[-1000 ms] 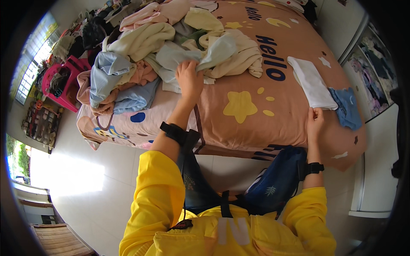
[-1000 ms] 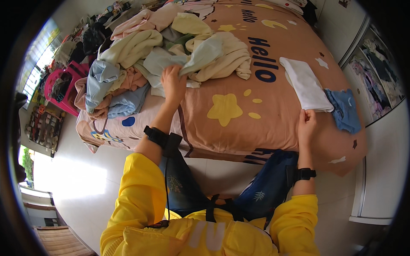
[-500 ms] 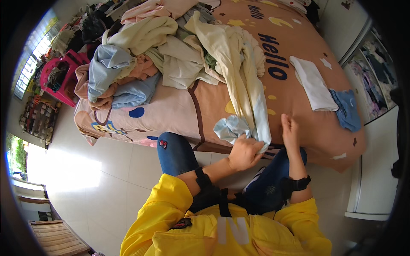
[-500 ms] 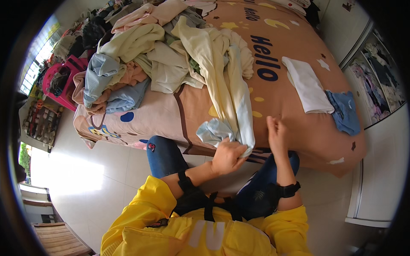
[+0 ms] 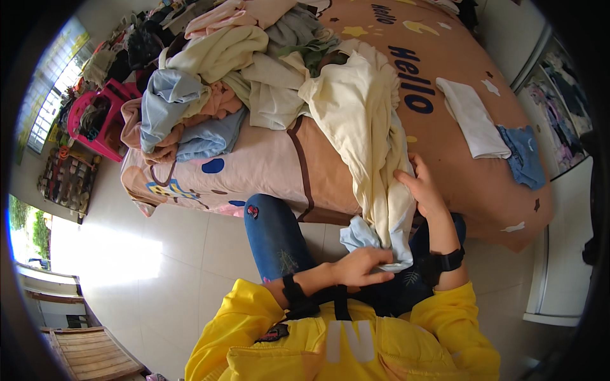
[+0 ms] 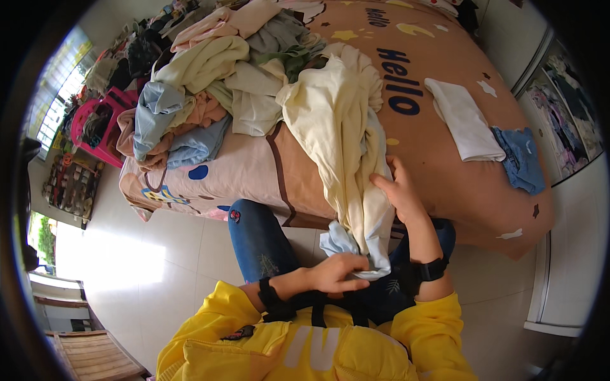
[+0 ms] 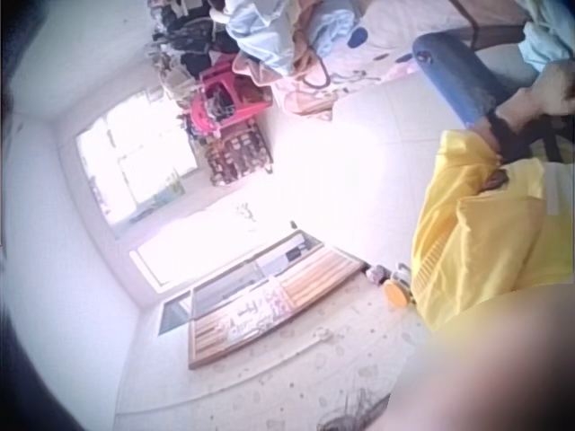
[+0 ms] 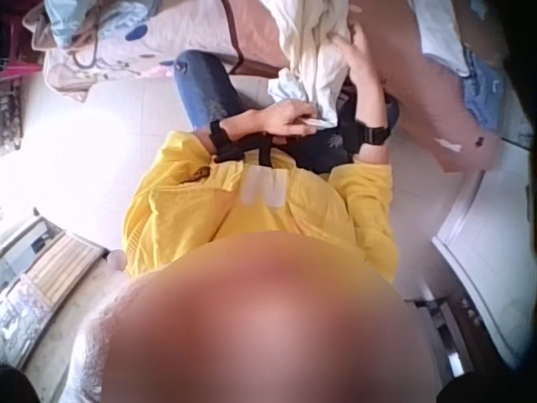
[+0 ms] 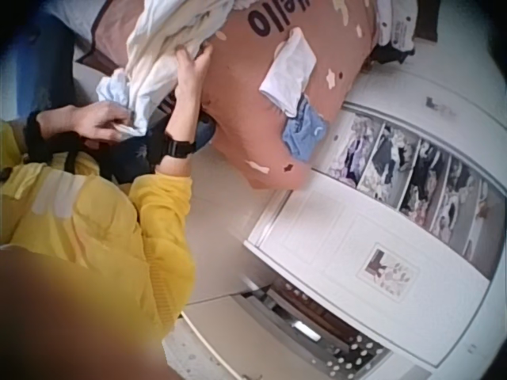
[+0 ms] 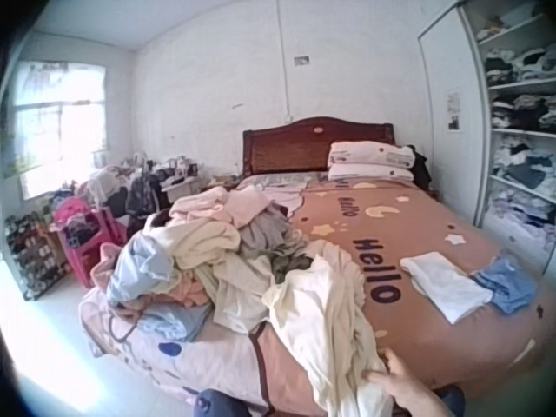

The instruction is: The person folds a denim jacket and several other garments on a bed. They smooth and align each item, fold sleeves and edges, then place the folded pieces into a neat stack on the bed.

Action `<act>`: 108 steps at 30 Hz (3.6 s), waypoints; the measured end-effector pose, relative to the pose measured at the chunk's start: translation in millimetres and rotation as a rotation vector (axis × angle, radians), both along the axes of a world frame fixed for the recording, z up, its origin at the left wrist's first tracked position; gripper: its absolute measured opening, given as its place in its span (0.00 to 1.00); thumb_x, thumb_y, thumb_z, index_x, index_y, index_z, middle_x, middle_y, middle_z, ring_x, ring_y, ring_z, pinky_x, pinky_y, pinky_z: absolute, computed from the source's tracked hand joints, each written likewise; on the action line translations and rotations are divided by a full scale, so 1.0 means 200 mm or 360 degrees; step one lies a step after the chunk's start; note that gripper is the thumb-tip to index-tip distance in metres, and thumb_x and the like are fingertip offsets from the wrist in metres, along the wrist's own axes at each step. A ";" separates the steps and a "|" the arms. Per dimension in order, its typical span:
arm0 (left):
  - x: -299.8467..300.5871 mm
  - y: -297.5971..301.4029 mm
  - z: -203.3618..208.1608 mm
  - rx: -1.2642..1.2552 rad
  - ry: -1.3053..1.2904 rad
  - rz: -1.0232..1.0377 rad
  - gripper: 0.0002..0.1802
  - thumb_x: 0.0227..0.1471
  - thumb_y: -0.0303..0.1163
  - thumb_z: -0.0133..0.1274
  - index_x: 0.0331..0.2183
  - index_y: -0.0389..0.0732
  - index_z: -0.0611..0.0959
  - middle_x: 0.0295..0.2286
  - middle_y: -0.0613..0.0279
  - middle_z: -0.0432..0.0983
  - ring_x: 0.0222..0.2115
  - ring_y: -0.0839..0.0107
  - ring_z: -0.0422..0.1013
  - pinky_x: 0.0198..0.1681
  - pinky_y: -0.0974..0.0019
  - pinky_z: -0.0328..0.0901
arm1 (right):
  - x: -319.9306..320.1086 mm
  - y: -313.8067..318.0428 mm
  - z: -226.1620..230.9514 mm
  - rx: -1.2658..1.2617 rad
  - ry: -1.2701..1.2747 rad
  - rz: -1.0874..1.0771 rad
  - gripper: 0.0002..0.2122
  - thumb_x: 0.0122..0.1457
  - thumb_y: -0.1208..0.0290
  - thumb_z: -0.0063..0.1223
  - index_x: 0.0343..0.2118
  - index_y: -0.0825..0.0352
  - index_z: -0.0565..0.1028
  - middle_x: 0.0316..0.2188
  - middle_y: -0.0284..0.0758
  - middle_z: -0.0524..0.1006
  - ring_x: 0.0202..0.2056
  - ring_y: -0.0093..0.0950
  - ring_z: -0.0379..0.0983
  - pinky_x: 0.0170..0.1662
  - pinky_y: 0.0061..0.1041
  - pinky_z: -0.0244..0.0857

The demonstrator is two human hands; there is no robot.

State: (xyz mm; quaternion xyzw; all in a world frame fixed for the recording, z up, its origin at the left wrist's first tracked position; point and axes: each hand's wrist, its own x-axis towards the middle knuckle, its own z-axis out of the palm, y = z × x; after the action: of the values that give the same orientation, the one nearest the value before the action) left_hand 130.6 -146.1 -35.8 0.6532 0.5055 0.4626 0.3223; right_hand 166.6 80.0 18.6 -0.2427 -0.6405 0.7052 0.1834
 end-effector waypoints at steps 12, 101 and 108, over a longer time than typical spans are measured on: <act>-0.16 0.14 0.18 0.0521 0.0479 0.1081 0.44 0.36 0.39 0.72 0.52 0.37 0.69 0.51 0.48 0.62 0.53 0.51 0.59 0.57 0.53 0.54 | 0.09 -0.26 -0.05 0.0796 -0.0075 0.0964 0.10 0.59 0.78 0.50 0.44 0.71 0.72 0.37 0.40 0.77 0.37 0.32 0.76 0.40 0.29 0.69; -0.73 -0.37 0.67 0.0349 0.0384 0.1068 0.30 0.53 0.36 0.61 0.56 0.40 0.72 0.31 0.63 0.73 0.27 0.75 0.63 0.35 0.75 0.62 | 0.28 -0.08 0.45 0.0380 0.0088 0.0131 0.09 0.61 0.68 0.59 0.35 0.68 0.73 0.30 0.27 0.77 0.33 0.11 0.68 0.37 0.12 0.61; -0.71 -0.40 0.67 -0.0408 0.0800 0.0867 0.43 0.42 0.39 0.68 0.60 0.53 0.68 0.38 0.56 0.78 0.33 0.54 0.76 0.35 0.59 0.69 | 0.29 -0.11 0.42 0.0551 -0.0195 0.0443 0.12 0.55 0.73 0.64 0.39 0.69 0.72 0.32 0.27 0.76 0.35 0.13 0.69 0.39 0.14 0.63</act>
State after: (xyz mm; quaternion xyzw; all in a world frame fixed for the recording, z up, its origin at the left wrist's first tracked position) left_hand -11.8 -227.1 97.6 0.5425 0.7772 0.2900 0.1328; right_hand 224.2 58.5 102.9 -0.1593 -0.7891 0.5872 0.0840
